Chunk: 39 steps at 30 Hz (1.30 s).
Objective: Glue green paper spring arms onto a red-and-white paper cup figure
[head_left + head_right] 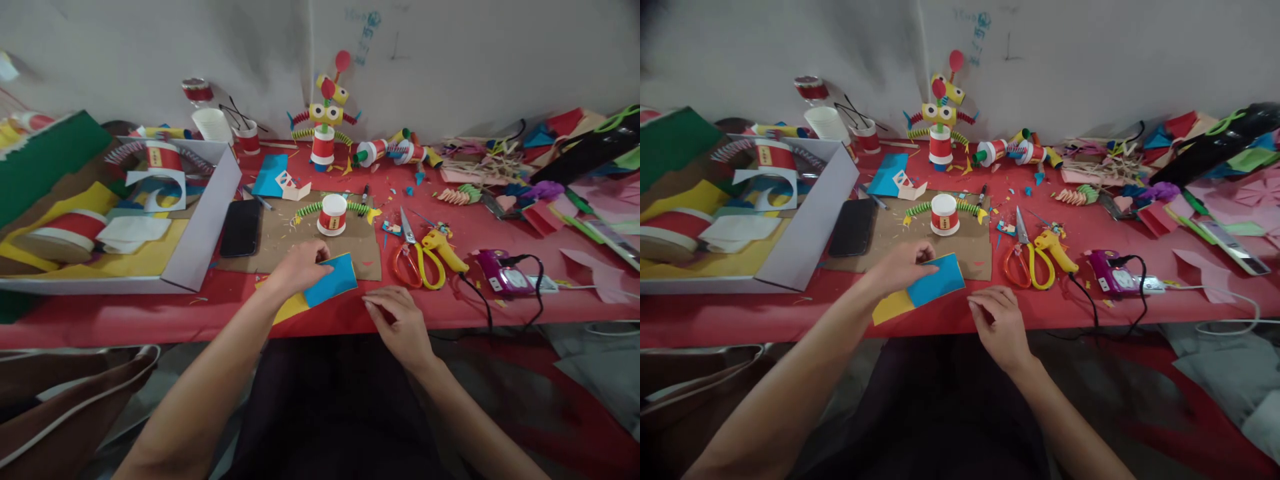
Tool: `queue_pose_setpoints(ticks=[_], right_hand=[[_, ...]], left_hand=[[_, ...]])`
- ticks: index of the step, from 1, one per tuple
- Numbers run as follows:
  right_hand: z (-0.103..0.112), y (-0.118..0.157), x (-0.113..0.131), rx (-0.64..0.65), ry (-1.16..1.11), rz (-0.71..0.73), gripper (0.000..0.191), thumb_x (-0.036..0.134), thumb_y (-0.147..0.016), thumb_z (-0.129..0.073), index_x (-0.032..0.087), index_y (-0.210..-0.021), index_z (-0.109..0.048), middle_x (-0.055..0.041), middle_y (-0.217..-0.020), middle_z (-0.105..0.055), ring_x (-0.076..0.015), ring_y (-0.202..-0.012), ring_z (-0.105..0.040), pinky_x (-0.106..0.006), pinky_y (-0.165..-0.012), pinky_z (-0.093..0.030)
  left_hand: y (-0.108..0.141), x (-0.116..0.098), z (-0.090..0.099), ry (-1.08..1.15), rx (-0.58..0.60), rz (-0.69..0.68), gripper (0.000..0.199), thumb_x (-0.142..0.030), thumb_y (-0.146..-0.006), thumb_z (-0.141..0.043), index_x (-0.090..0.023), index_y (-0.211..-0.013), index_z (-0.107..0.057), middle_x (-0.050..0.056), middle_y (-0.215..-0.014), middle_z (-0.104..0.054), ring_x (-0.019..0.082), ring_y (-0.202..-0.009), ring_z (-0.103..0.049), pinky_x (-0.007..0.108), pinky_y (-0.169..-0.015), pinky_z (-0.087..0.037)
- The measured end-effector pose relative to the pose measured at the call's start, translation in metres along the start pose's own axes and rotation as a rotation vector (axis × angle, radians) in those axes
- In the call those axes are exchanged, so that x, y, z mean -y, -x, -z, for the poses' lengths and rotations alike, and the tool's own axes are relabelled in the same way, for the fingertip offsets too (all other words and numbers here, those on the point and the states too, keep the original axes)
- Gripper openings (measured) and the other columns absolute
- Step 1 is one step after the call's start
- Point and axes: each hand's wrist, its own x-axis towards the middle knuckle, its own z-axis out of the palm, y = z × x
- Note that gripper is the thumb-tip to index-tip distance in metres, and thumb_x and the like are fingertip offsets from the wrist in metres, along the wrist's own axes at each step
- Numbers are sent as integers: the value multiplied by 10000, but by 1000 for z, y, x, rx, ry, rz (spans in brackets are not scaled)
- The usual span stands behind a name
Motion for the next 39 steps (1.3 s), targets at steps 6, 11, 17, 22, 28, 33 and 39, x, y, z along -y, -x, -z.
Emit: queue_pose_setpoints(ticks=[6,11,17,22,28,33,39], right_hand=[[4,-12,4,10,-300,-286,275,373,-941,-470,239,-1108,-642,-75,-1061,-701,-209,-992,-644,-392,-891,-496],[-2,-53,18,264,-443,-251,437,451,-973,-335,272,-1343,-484,-86,-1148,-684,-203,-1079,-640,-401,-935,-492],[12,-86,11,221,-117,-195,228,383,-867,-537,210,-859,-685,-34,-776,-738,-194,-727,-698,-303,-677,-527],[52,-94,-26,36,220,-264,186,362,-835,-546,226,-823,-672,-25,-714,-724,-205,-691,-689,-325,-683,-505],[82,-100,-50,-87,241,-342,203,366,-838,-538,212,-858,-669,-39,-740,-725,-204,-726,-695,-359,-758,-517],[95,-95,-46,-347,603,-250,285,311,-809,-589,167,-1036,-685,-145,-1066,-690,-288,-1064,-610,-472,-951,-433],[85,-63,-30,-379,603,-44,314,369,-850,-543,171,-1048,-684,-117,-1091,-682,-270,-1083,-591,-456,-989,-408]], left_hand=[[39,9,4,606,154,116,332,-225,-724,-592,-197,-1055,-595,54,-998,-697,189,-872,-651,318,-752,-505],[48,12,-10,622,196,62,278,-195,-721,-594,-200,-994,-642,53,-1003,-703,206,-935,-647,335,-816,-502],[83,24,3,831,-4,126,260,-208,-683,-690,-199,-943,-693,55,-929,-720,211,-867,-664,312,-740,-537],[117,51,25,1218,-768,341,191,-128,-590,-752,-181,-742,-648,-31,-709,-689,94,-603,-616,182,-553,-521],[108,38,-11,1500,-775,546,176,-23,-652,-693,-158,-710,-595,-39,-629,-666,67,-507,-584,170,-498,-523],[83,18,-56,1621,-655,451,186,-72,-682,-721,-151,-797,-598,-11,-788,-704,114,-735,-676,322,-791,-592],[79,18,-52,1570,-414,433,185,-127,-688,-729,-131,-807,-587,56,-825,-718,210,-848,-703,404,-877,-555]])
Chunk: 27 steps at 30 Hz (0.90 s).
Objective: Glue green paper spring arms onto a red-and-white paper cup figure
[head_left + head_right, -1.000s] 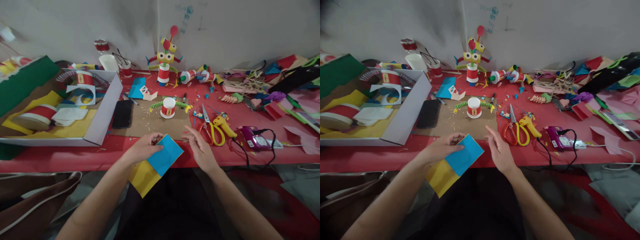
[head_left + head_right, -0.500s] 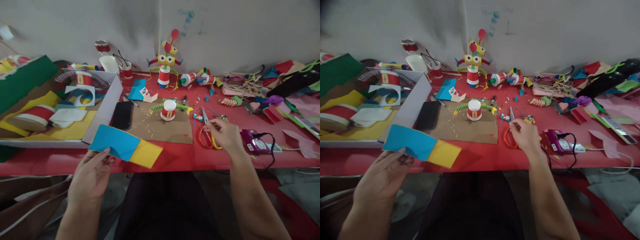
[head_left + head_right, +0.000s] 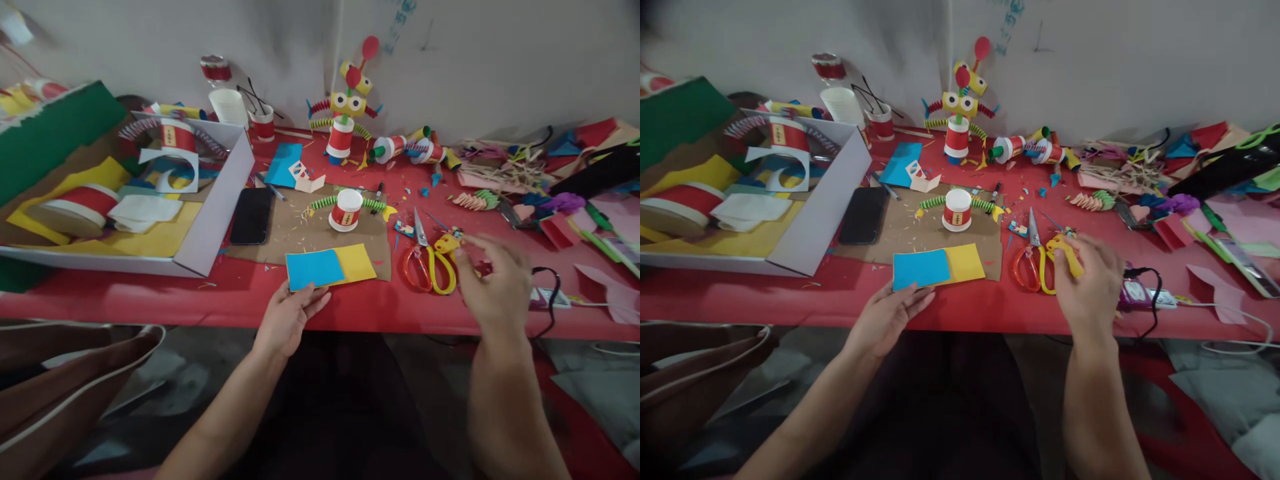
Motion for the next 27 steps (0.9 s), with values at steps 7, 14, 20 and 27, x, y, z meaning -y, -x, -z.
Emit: queue_pose_setpoints(ticks=[7,14,20,27], right_hand=[[4,47,10,276,-49,-84,329,446,-905,-474,209,-828,-689,-67,-670,-681,-220,-637,-622,-340,-651,-473],[-21,41,-14,366,24,65,356,346,-869,-447,153,-1114,-618,-175,-1019,-643,-329,-1007,-574,-507,-881,-449],[-43,26,-25,524,86,12,386,259,-787,-542,96,-1129,-611,-177,-946,-631,-317,-918,-616,-488,-822,-490],[-40,18,-38,562,-178,-292,557,279,-653,-660,163,-1188,-559,-124,-878,-685,-268,-704,-658,-425,-675,-525]], left_hand=[[33,-32,43,-701,-23,-27,596,-369,-768,-666,-213,-1296,-437,39,-787,-715,164,-559,-639,255,-490,-458],[50,-25,66,-1400,-247,-928,233,-218,-829,-568,-263,-1031,-675,66,-1010,-666,230,-962,-609,361,-906,-448],[65,-30,100,-1521,-332,-919,193,-265,-817,-628,-283,-1001,-681,16,-820,-703,204,-759,-646,309,-773,-472],[61,-26,105,-1461,-312,-902,245,-254,-849,-562,-286,-1067,-670,46,-1064,-663,220,-952,-634,348,-903,-465]])
